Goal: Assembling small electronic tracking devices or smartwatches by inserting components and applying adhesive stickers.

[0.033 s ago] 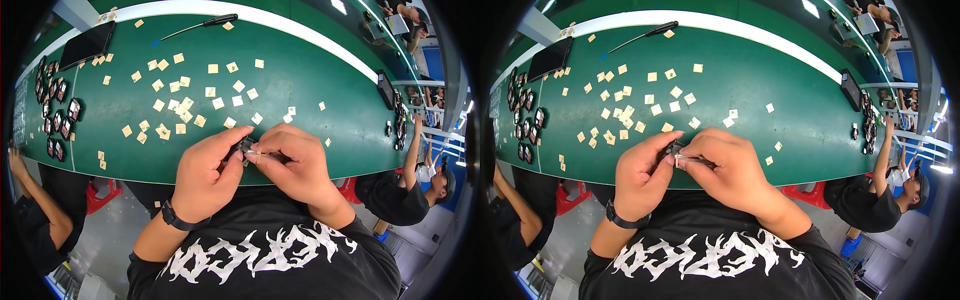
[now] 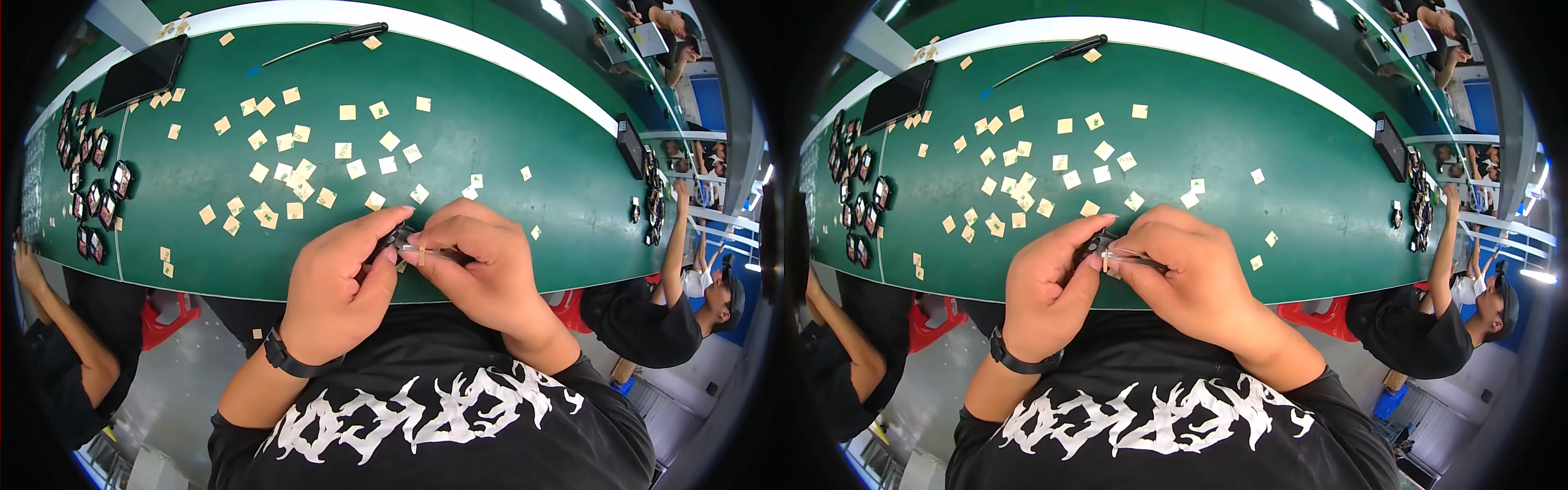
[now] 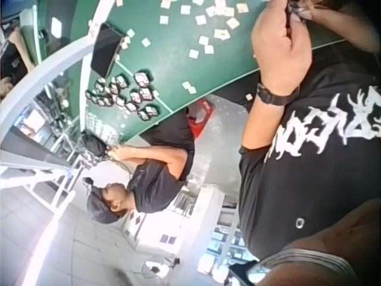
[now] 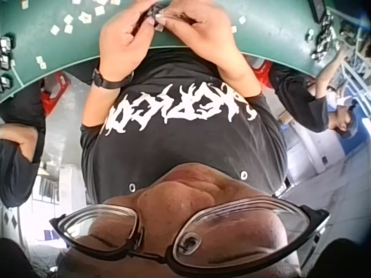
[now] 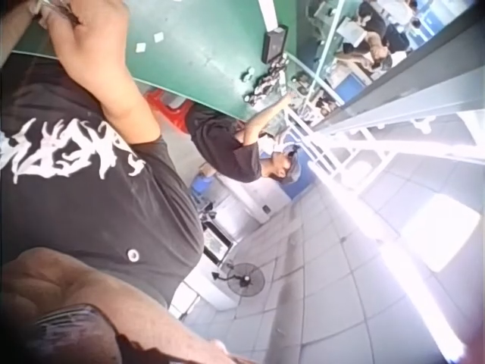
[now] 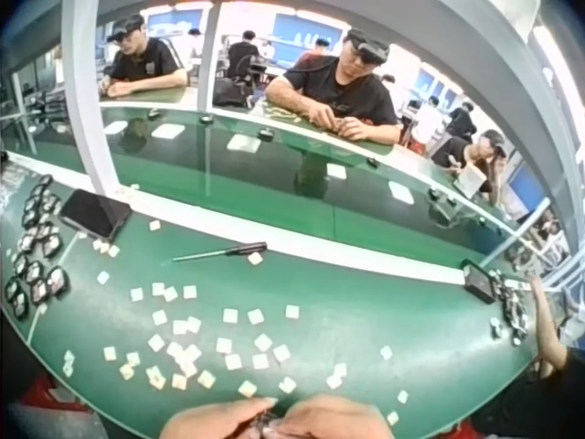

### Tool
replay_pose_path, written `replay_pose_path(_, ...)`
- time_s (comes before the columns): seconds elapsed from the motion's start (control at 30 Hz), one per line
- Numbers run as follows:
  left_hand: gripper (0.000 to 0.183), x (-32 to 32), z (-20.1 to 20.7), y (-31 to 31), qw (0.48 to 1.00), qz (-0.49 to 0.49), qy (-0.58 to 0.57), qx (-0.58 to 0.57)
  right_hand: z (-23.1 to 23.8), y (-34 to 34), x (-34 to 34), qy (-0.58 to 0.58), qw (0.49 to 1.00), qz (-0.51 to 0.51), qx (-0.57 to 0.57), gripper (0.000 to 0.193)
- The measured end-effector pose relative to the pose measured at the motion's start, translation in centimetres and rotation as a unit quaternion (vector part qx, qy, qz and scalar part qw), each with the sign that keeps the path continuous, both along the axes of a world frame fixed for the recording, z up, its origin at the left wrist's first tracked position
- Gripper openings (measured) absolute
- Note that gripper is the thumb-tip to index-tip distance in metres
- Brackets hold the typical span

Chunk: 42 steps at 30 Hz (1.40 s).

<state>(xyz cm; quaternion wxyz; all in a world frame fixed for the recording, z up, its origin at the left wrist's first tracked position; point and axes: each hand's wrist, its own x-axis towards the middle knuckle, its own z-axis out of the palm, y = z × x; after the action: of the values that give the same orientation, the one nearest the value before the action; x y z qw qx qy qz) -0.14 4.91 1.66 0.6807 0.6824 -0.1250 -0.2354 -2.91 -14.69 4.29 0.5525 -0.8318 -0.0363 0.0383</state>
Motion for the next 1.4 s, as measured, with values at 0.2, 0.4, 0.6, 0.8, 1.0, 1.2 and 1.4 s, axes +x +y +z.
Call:
replay_pose_path(0.2, 0.042, 0.0, -0.3, 0.0, 0.994, 0.003, -0.100, 0.039, -0.6, -0.1, 0.1, 0.027, 0.999, -0.012, 0.011, 0.010)
replay_pose_path(0.4, 0.046, 0.0, -0.6, -0.1, 0.992, 0.010, -0.121, 0.019, -0.9, -0.1, 0.3, 0.058, 0.997, -0.040, 0.032, 0.012)
replay_pose_path(0.6, 0.045, -0.2, -0.2, 0.1, 0.986, -0.014, -0.158, 0.052, -1.7, -0.1, 1.2, 0.145, 0.973, -0.093, 0.153, 0.017)
replay_pose_path(0.8, 0.044, -0.4, -1.3, 0.6, 0.984, -0.014, -0.173, 0.049, -0.8, -0.2, 1.9, 0.227, 0.964, -0.033, 0.135, 0.015)
replay_pose_path(1.0, 0.042, -0.7, 0.4, -1.1, 0.995, 0.024, -0.092, 0.040, -0.7, -1.1, 0.8, 0.250, 0.943, -0.059, 0.213, 0.011)
replay_pose_path(1.2, 0.037, -1.5, 0.6, -0.8, 0.998, 0.008, -0.016, 0.053, -0.3, -2.2, -0.9, 0.096, 0.991, 0.048, 0.083, 0.018)
replay_pose_path(1.4, 0.033, -1.3, 2.2, 2.3, 0.985, 0.163, -0.021, 0.044, -0.2, -12.1, -4.1, -0.066, 0.959, -0.215, -0.173, 0.021)
